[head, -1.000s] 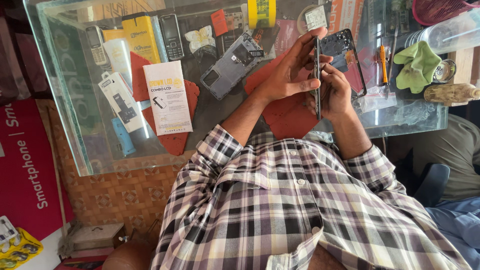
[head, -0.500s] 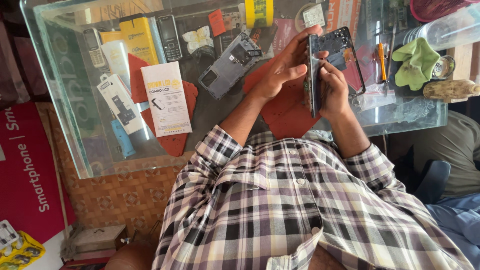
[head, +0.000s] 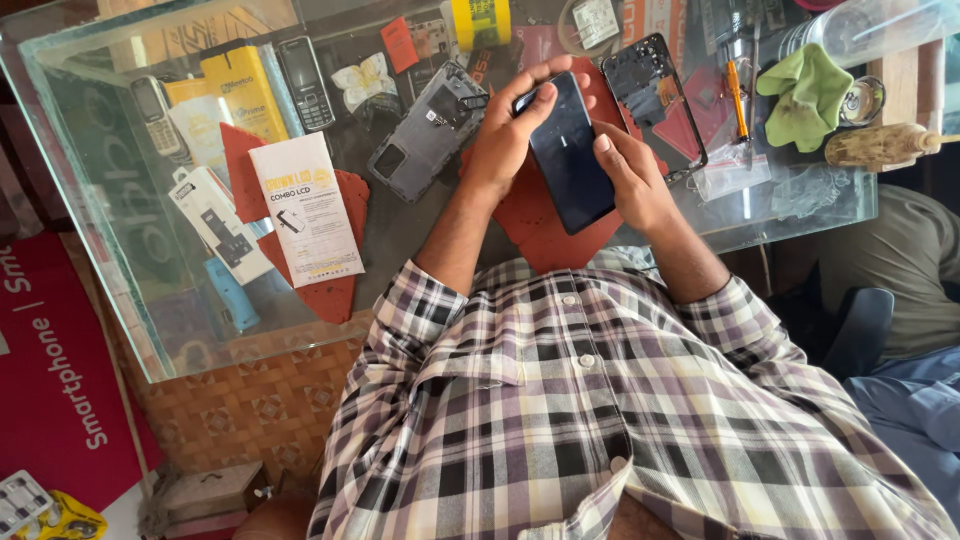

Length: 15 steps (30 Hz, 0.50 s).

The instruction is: The person disassembles and repairs a mobile phone by removing the back cover, battery, and internal components, then reassembling the parts and testing the device.

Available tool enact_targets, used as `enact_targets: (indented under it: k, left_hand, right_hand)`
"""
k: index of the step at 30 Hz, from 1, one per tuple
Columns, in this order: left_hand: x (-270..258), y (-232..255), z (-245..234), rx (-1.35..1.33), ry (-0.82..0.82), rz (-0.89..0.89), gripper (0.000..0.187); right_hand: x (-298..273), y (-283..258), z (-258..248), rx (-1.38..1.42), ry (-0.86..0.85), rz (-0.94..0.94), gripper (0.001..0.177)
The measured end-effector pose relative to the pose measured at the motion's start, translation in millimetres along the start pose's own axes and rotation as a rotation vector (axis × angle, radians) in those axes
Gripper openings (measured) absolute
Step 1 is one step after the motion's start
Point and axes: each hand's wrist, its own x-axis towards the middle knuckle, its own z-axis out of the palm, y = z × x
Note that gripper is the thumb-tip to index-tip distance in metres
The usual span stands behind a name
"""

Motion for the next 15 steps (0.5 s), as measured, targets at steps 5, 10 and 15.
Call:
enact_targets:
  k: [5, 10, 15]
  left_hand:
    - [-2, -6, -14, 0.448, 0.101, -0.001, 0.031]
    - [-5, 5, -15, 0.525, 0.064, 0.058, 0.028]
    - [-4, 7, -14, 0.549, 0.102, 0.113, 0.028]
  right_hand:
    - [0, -12, -6, -0.051, -0.015, 0.145, 0.053]
    - [-3, -13, -7, -0.108, -0.027, 0.073, 0.041]
    - [-10, -31, -23, -0.241, 0.018, -0.220, 0.028]
